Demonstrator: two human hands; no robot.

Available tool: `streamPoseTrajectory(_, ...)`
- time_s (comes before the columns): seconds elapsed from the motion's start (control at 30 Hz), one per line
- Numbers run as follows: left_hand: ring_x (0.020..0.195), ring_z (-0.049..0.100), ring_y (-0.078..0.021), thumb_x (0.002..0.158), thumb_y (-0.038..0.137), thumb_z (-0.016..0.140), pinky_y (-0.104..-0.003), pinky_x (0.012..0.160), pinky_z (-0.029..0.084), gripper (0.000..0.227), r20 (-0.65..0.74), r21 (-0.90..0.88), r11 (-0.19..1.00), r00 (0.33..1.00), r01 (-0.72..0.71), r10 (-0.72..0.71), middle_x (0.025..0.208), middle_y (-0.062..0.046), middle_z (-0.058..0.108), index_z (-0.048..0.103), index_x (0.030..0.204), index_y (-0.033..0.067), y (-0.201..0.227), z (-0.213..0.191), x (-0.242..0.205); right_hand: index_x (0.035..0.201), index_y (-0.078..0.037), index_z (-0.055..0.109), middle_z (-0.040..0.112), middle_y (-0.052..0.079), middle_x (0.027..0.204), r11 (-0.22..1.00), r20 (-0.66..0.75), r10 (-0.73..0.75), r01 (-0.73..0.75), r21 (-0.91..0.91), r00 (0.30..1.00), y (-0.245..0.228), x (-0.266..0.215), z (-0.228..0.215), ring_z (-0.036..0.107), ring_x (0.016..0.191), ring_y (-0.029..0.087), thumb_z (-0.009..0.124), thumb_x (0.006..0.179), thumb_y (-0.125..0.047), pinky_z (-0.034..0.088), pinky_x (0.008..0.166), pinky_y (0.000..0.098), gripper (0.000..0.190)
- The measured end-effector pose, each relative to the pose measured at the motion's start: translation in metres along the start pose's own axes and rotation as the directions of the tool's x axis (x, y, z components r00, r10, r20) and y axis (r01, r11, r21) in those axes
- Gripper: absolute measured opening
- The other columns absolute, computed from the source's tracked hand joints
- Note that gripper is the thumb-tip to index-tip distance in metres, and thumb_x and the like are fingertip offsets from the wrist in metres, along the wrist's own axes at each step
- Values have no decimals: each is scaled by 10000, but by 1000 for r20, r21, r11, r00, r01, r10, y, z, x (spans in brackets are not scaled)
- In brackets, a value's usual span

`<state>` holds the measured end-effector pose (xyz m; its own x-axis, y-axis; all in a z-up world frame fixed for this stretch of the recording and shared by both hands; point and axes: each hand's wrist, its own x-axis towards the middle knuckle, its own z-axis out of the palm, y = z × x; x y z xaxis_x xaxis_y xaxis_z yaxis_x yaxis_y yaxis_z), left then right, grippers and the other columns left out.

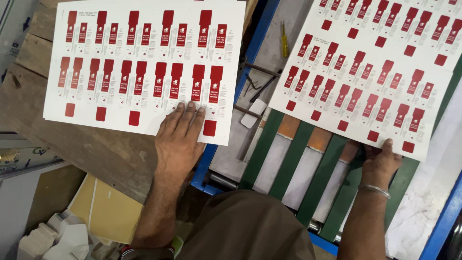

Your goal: The person repeatedly picks up sheets of printed red and white labels from a stack on the left and places them onto a conveyor belt on the right. The task involves continuous manual handling of the label sheets to feed them into the machinery.

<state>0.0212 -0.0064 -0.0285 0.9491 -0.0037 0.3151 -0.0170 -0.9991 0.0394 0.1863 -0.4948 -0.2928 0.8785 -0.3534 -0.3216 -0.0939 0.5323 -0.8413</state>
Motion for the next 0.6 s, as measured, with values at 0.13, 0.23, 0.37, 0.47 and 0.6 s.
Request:
streamPoseTrajectory(0.13, 1312, 600, -370, 878, 274, 800, -542, 1068, 502, 527, 7, 0, 1000, 1000, 1, -1, 1369, -188, 658, 667, 1330, 40, 1, -3, 3, 1491, 14, 471, 701, 199, 1277, 981, 57, 123, -112, -156, 991, 6, 23, -13, 763, 1008, 329, 515, 1139, -193, 691, 807, 453, 411)
streamPoseTrajectory(0.23, 1313, 589, -388, 780, 228, 784, -537, 1061, 495, 626, 67, -66, 997, 997, -39, 43, 1378, -213, 651, 658, 1352, 5, -5, -15, 0, 1441, 18, 494, 670, 225, 1155, 927, 20, 254, -237, -291, 967, 11, 41, -33, 737, 917, 321, 508, 1138, -320, 672, 744, 408, 454)
streamPoseTrajectory(0.37, 1341, 601, -322, 825, 78, 731, -507, 1136, 495, 561, 51, -82, 995, 997, -52, 56, 1414, -176, 642, 643, 1378, 30, -32, -21, -9, 1367, 111, 508, 686, 224, 1185, 933, 46, 311, -296, -206, 949, 17, 38, -51, 751, 985, 326, 545, 1170, -325, 672, 824, 377, 479)
streamPoseTrajectory(0.47, 1362, 621, -289, 872, -39, 678, -464, 1175, 521, 526, -65, -70, 997, 997, 46, -51, 1426, -132, 649, 643, 1387, 63, -39, -19, -12, 1339, 126, 515, 661, 231, 1155, 958, 132, 238, -210, -193, 962, 17, 10, -34, 715, 1015, 343, 588, 1161, -272, 635, 882, 396, 441)
streamPoseTrajectory(0.6, 1306, 617, -337, 777, -23, 672, -482, 1120, 514, 583, -70, -186, 981, 996, 49, -63, 1385, -159, 651, 647, 1357, 32, -40, -21, -6, 1339, 51, 542, 660, 171, 1211, 967, 321, 251, -221, -128, 913, 15, -78, 51, 698, 1131, 324, 659, 1082, -265, 610, 1008, 452, 424)
